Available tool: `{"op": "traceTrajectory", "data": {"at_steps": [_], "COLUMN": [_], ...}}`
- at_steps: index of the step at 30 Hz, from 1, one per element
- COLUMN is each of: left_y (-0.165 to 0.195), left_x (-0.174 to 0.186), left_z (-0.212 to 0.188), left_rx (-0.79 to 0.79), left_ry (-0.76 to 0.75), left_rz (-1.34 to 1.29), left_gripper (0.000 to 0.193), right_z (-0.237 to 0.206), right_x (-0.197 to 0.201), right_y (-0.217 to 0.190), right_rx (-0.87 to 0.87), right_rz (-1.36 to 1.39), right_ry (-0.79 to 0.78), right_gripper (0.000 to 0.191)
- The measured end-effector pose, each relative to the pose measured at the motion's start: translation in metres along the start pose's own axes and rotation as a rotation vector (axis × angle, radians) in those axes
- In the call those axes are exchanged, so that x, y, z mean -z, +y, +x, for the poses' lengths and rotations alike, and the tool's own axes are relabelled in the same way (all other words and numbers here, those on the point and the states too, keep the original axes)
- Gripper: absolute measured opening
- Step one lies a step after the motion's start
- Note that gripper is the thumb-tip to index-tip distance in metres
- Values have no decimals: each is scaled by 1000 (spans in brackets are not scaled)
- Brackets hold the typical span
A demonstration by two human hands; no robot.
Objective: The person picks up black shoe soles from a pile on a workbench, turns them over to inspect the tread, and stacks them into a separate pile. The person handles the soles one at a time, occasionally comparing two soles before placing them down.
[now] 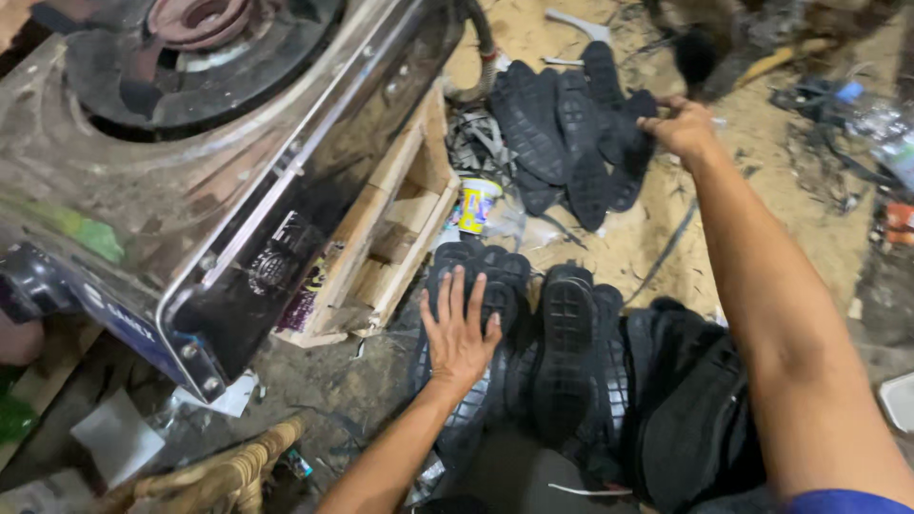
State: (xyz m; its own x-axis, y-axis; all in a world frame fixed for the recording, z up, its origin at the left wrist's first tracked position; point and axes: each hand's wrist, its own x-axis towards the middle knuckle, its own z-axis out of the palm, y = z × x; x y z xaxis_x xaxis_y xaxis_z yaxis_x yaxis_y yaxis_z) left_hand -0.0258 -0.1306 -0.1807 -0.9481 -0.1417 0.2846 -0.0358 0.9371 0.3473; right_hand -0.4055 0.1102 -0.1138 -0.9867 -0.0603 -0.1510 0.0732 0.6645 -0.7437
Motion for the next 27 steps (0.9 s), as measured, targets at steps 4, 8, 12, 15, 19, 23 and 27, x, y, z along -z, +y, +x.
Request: {"op": "traceTrajectory", "data": {"at_steps": [4, 8, 12, 15, 19, 23, 27], "left_y": [-5, -4, 1, 4, 16, 59, 78], "left_x": [-5, -6, -2, 9, 29, 39, 70], "left_z": [1, 0, -4, -6, -10, -3, 15], "left_rx": [1, 0, 16, 15, 7, 2, 328], "left_ry": [-20, -34, -6, 15, 57, 62, -413], "left_rz": [-11, -6, -25, -77, -103, -448, -1442], "left_gripper": [72, 71, 70, 69, 70, 49, 50], "right_z": [17, 14, 7, -23, -98, -220, -393], "right_x": [-7, 12, 59, 95, 129, 131, 76], "right_y": [-6, -16, -32, -40, -71, -110, -120], "right_rx": [-229, -89, -82, 111, 470, 823, 596], "right_rz": [-149, -144, -161, -213, -106, -106, -710], "right_ry": [33, 201, 118, 269, 374, 383, 149], "right_gripper": [58, 41, 35, 20, 23, 29, 35]}}
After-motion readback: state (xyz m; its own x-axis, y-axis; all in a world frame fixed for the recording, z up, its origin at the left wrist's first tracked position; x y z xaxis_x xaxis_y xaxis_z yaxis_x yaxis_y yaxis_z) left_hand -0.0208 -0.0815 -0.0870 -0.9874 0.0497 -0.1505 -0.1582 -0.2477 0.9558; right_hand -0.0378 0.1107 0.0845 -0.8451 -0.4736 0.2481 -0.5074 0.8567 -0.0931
